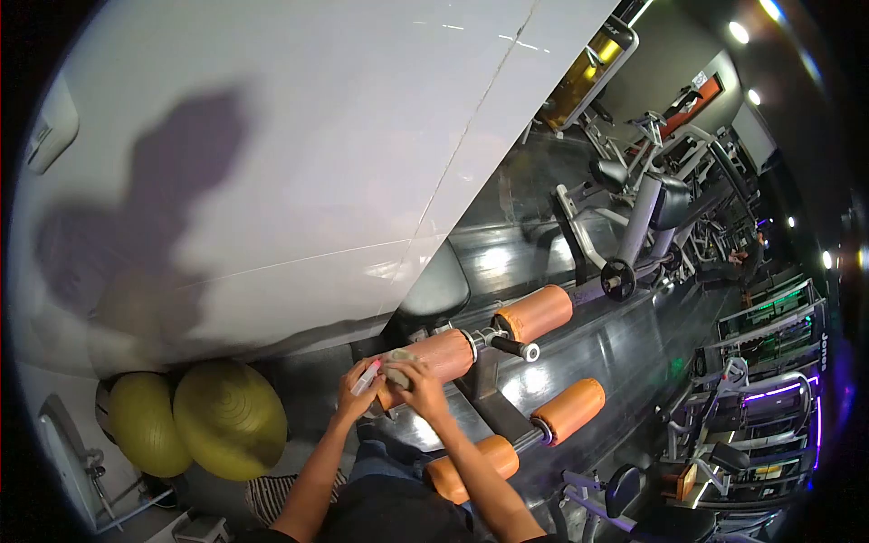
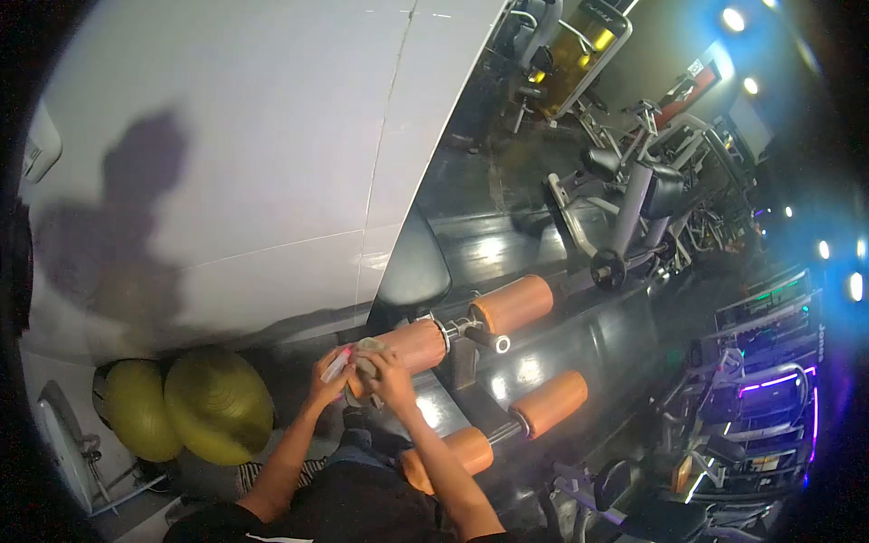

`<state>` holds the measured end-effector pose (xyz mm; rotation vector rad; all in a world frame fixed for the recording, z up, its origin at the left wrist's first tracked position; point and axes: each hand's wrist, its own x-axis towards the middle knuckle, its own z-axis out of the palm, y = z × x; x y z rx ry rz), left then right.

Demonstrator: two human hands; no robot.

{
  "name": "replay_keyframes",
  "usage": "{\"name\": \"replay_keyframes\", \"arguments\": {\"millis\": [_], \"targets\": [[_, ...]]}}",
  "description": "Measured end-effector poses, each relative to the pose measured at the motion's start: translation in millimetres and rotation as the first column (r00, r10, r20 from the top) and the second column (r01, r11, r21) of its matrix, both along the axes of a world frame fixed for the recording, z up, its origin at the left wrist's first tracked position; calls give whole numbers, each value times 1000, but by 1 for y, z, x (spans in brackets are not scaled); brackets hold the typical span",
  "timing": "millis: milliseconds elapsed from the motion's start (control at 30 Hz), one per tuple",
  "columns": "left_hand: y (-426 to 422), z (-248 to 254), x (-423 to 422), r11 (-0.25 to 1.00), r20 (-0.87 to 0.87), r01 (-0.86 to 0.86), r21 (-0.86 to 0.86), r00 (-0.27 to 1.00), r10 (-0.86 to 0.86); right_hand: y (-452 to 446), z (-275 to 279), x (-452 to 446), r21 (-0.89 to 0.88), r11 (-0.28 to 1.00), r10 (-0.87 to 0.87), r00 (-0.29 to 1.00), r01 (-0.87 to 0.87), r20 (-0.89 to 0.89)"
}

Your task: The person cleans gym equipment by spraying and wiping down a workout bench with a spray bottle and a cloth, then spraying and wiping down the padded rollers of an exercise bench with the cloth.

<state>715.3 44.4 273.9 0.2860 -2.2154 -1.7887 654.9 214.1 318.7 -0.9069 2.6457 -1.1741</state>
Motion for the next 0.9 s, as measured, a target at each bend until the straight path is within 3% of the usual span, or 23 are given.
{"name": "replay_keyframes", "arguments": {"millis": [100,233,367,433,467,567,667,733,900], "targets": [[1,-1,2,1000,72,13,-16,997,-12,40,7,-30,0,995,-95,987,96,133],[4,0,-2,1000,-20,-22,-14,1000,21,76,12,-58,61,889,-447,889,454,-103],[5,-7,-2,999,31,-41,-33,999,42,52,-2,-42,5,821,-568,816,571,-105],[4,-9,-5,998,27,-47,-36,999,48,34,-2,-25,-49,845,-534,837,533,-122],[3,-9,-7,998,32,-42,-39,999,44,23,-7,-14,-84,871,-487,873,485,-10],[3,-13,-10,996,101,-81,-24,991,83,-7,-4,18,-103,958,-272,961,267,-41],[1,-17,-11,996,35,-73,46,997,72,-8,-2,27,-94,977,-196,979,191,-51],[1,-9,-13,996,99,-76,-48,992,81,15,2,13,62,995,-78,997,76,22],[0,-13,-18,994,116,-101,-39,988,105,66,2,-45,28,887,-455,881,462,-127]]}}
